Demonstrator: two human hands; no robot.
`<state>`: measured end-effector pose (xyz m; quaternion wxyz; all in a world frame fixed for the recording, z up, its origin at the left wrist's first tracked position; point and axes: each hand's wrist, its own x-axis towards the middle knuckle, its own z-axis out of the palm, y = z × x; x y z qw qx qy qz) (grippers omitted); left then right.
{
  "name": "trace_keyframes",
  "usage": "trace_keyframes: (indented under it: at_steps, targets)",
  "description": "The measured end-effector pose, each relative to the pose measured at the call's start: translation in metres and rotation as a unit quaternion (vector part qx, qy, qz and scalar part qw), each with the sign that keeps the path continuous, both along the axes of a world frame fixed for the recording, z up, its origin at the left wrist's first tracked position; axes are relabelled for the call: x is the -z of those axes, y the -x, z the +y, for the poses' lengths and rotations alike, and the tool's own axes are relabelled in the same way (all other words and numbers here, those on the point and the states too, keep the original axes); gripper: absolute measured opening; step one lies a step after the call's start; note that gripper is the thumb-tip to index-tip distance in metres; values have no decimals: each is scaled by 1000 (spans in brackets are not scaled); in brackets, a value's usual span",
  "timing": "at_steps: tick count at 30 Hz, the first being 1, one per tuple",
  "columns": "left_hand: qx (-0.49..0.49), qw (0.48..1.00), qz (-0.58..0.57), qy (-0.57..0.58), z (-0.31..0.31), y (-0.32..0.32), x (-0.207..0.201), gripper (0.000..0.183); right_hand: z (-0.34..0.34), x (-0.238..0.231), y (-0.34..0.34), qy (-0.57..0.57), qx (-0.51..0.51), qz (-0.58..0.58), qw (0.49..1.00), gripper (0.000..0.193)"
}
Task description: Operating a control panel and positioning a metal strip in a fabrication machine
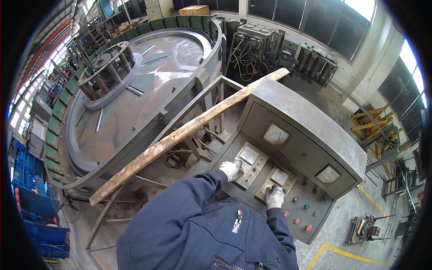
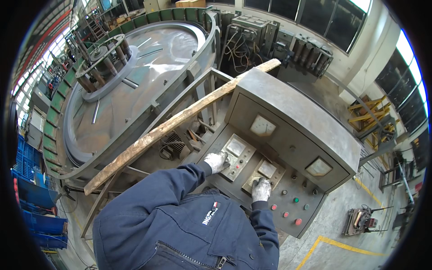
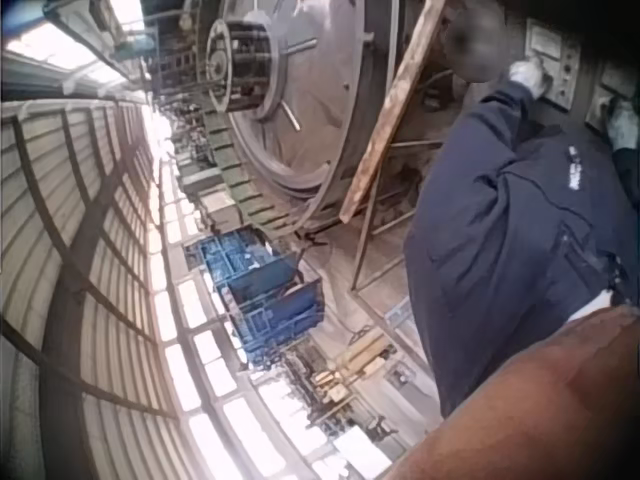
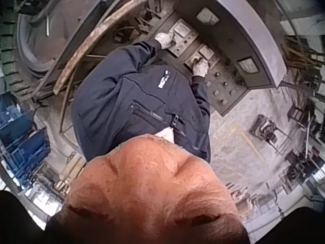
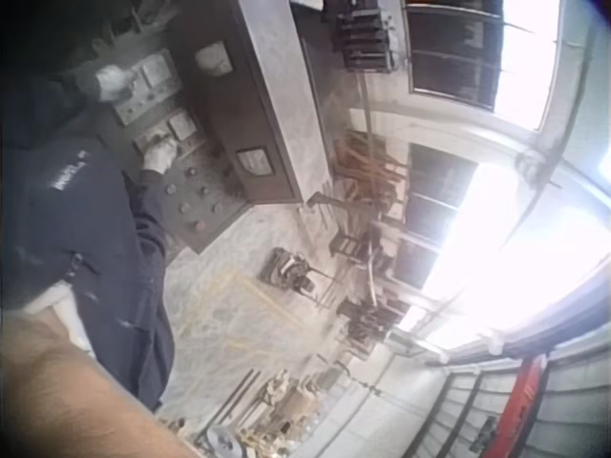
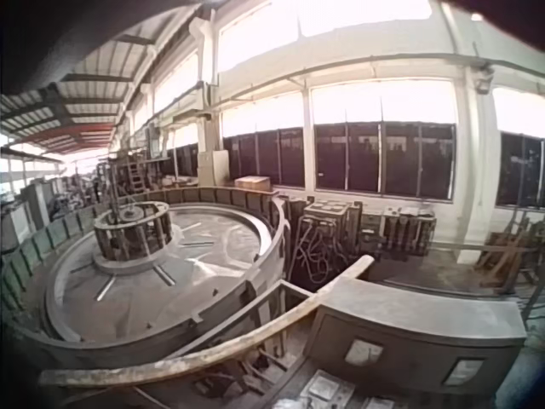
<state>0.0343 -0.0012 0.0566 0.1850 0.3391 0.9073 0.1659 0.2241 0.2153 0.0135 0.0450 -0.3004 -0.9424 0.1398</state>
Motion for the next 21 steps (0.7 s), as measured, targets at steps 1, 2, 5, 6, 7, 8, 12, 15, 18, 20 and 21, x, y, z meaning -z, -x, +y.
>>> trace_keyframes:
  at_steps: [1,2,5,6,7,8,12,15,18,20,21]
  targets:
    - [2,1000,1,0,0,1,4,39,0,-1,0,4,-1,2,1000,30]
    - [3,1000,1,0,1,3,8,38,0,-1,0,7,-2,3,1000,30]
    - [7,1000,1,-2,0,4,13,36,0,-1,0,4,-5,9,1000,30]
    - [10,1000,0,-2,1,4,12,35,0,-1,0,6,-2,5,1000,30]
    - [10,1000,-1,0,2,4,10,35,1,-2,0,9,1,0,1000,30]
    - [9,1000,-2,2,2,3,7,35,0,-2,0,11,3,-4,1000,30]
    - [12,1000,3,6,1,3,8,35,0,-5,2,19,5,-11,1000,31]
    - [13,1000,0,2,1,2,5,34,0,-5,1,17,7,-13,1000,31]
    - [14,1000,7,1,1,2,7,34,1,1,2,13,8,-4,1000,33]
    - [11,1000,2,-1,1,3,9,34,0,-1,2,29,15,-8,999,35]
    - [10,1000,-1,-1,1,3,9,33,0,0,2,26,13,-4,1000,35]
